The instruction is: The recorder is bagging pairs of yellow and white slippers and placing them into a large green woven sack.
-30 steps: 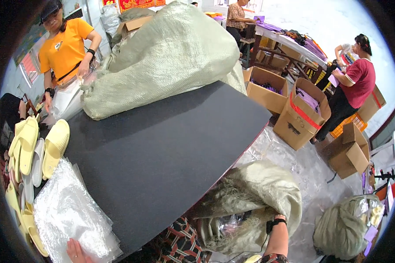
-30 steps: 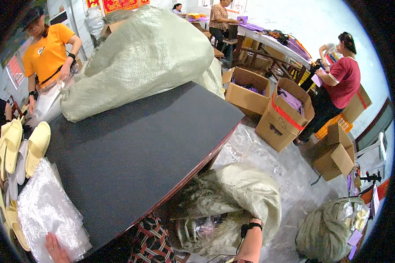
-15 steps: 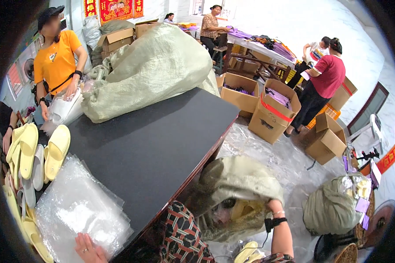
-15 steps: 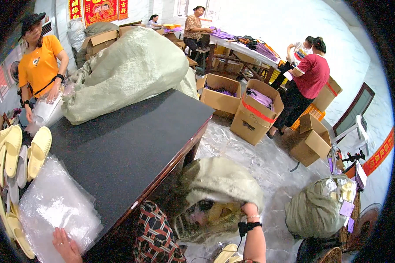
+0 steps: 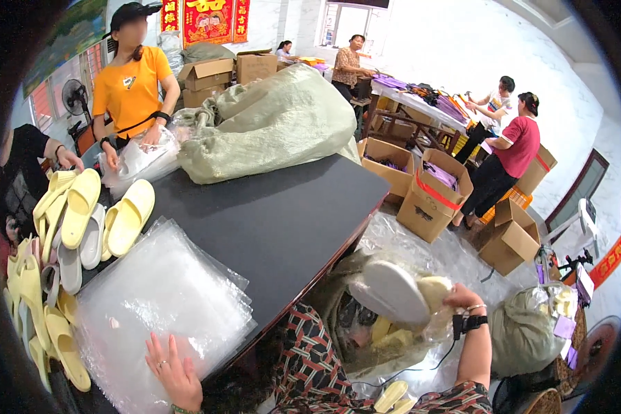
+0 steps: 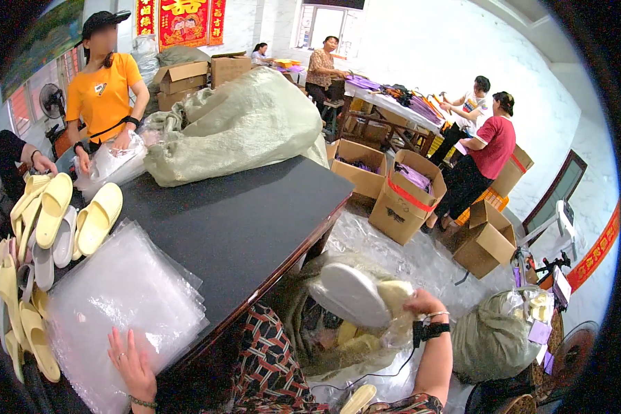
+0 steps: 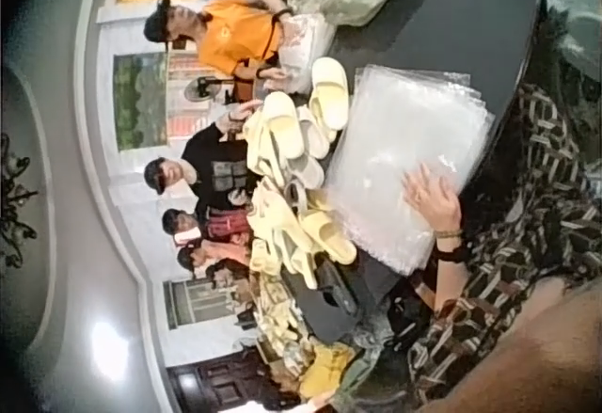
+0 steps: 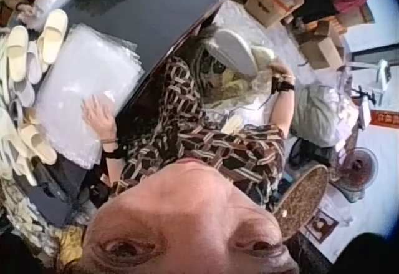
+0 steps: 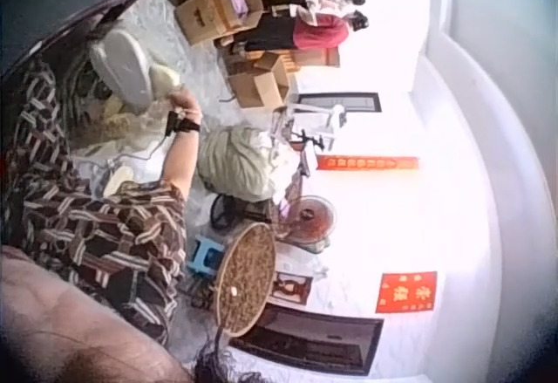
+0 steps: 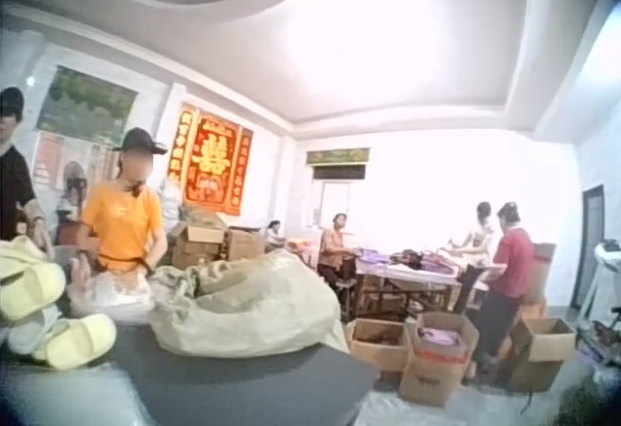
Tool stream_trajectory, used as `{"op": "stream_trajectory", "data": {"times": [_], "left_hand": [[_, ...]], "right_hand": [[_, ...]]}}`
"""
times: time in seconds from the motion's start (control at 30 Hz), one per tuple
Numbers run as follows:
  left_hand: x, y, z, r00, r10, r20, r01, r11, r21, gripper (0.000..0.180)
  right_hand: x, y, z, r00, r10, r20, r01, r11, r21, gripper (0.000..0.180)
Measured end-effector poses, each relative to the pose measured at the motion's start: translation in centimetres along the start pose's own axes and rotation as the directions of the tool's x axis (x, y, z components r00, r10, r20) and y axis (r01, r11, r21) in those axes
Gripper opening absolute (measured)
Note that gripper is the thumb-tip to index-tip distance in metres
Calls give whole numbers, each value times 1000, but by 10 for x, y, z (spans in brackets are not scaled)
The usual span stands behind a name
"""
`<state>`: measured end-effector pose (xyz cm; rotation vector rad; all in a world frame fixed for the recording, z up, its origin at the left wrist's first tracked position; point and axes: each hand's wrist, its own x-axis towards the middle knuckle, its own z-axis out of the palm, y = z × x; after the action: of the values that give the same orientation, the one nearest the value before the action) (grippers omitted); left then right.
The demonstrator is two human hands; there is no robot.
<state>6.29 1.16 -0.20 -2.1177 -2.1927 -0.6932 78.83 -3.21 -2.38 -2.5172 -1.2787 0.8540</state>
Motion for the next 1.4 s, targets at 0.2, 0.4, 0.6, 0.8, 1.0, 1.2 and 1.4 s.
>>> {"op": "stream_trajectory", "data": {"times": [0.2,0.4,0.6,0.8,1.0,1.2,1.4], "left_hand": [[-4,-5,-11,996,76,48,-78,996,45,44],[-5,3,-25,994,110,9,-111,991,79,45],[-7,12,-47,983,184,-14,-183,981,65,46],[-7,10,-69,946,325,20,-324,938,122,45],[-12,14,-66,940,337,-58,-335,941,41,40],[-21,14,-66,931,355,-87,-353,935,42,37],[-28,9,-67,937,349,-21,-350,937,-7,36]], "right_hand": [[-62,-61,-58,967,-231,-105,254,878,405,36],[-85,-106,-86,884,-358,-301,459,787,412,37],[-89,-134,-113,858,-349,-377,422,897,132,27],[-95,-188,-129,706,-507,-494,576,817,-14,28],[-107,-288,-130,624,-508,-594,622,783,-16,30],[-78,-408,-118,566,-447,-693,721,676,152,37],[-53,-535,-89,355,-512,-783,850,526,41,40]]}}
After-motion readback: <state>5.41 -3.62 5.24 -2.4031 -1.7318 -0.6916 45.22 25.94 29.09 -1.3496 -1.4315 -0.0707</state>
